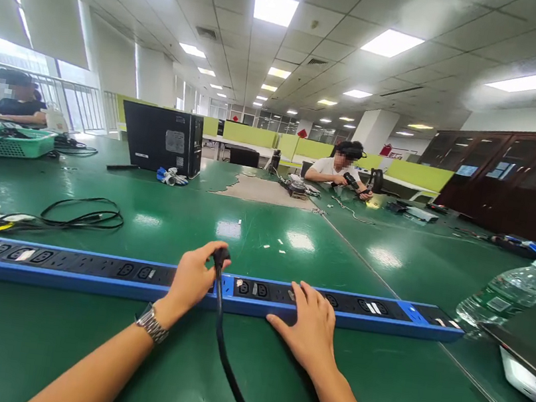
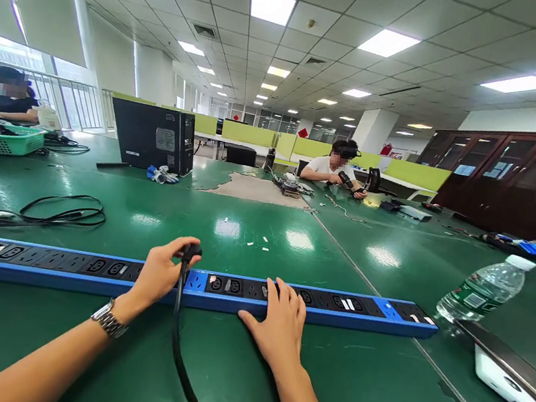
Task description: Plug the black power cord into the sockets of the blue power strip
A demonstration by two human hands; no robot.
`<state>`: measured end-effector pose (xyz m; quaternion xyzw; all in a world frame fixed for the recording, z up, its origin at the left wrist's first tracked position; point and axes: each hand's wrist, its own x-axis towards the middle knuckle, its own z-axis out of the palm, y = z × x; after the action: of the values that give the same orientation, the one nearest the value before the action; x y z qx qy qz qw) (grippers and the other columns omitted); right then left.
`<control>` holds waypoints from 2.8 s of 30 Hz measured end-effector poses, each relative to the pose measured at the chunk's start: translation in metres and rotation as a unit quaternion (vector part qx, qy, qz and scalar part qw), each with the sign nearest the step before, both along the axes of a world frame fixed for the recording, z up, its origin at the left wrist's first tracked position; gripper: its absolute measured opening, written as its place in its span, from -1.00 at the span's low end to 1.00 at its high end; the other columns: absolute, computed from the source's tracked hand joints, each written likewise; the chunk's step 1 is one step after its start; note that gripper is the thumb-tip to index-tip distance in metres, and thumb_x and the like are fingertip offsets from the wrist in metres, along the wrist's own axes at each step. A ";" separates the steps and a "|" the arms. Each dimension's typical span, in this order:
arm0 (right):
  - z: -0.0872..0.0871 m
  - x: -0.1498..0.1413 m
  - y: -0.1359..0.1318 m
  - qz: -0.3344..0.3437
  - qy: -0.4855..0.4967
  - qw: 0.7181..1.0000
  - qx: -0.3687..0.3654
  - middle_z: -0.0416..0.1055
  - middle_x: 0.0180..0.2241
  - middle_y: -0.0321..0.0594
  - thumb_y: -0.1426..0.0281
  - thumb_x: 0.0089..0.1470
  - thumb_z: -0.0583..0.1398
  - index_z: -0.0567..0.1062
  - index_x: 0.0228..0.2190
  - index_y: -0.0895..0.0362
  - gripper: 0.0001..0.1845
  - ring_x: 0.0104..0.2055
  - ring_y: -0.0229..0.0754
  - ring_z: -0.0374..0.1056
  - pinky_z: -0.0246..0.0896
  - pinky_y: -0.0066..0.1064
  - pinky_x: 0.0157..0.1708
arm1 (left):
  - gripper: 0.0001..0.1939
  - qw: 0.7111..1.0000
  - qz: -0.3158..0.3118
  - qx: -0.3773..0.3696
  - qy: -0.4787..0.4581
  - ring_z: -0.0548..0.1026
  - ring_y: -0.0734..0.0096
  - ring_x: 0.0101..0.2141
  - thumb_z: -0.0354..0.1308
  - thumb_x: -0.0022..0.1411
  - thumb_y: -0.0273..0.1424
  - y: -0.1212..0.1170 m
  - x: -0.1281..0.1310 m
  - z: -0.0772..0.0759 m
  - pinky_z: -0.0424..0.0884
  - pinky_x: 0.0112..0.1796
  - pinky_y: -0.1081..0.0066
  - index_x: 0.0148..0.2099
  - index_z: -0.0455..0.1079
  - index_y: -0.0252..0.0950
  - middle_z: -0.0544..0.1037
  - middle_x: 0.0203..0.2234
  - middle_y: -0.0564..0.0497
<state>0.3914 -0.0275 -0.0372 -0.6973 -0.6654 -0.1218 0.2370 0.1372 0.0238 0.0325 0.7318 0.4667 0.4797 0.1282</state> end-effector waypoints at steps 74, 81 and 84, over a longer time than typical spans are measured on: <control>-0.009 -0.002 0.007 0.024 -0.019 0.998 0.046 0.29 0.17 0.01 -0.06 -0.02 0.17 0.30 0.13 0.17 -0.19 0.21 0.16 0.13 0.00 0.02 0.16 | -0.67 0.990 -0.067 0.110 0.054 0.49 0.27 -0.10 0.12 0.26 -0.45 -0.009 0.075 0.005 0.38 -0.05 0.30 0.08 0.36 -0.21 0.56 -0.10 -0.05; -0.001 -0.007 0.004 -0.005 -0.007 0.999 -0.031 0.19 0.24 -0.02 -0.09 -0.03 0.16 0.26 0.18 0.23 -0.10 0.29 0.15 0.02 -0.10 -0.01 0.23 | -0.74 0.998 -0.012 -0.044 0.038 0.56 0.29 -0.26 0.21 0.21 -0.33 -0.005 -0.013 -0.005 0.44 -0.22 0.38 -0.04 0.45 -0.22 0.62 -0.24 0.00; 0.000 -0.007 0.004 -0.007 -0.011 0.999 -0.030 0.19 0.24 -0.01 -0.09 -0.03 0.16 0.27 0.18 0.25 -0.10 0.29 0.15 0.01 -0.10 -0.01 0.24 | -0.69 0.989 -0.035 -0.072 0.120 0.53 0.26 -0.20 0.23 0.19 -0.35 -0.011 -0.013 -0.016 0.42 -0.14 0.35 0.00 0.45 -0.20 0.61 -0.19 -0.03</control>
<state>0.3840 -0.0234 -0.0375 -0.7071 -0.6668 -0.1110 0.2075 0.1241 0.0132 0.0168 0.7892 0.4859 0.3485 0.1401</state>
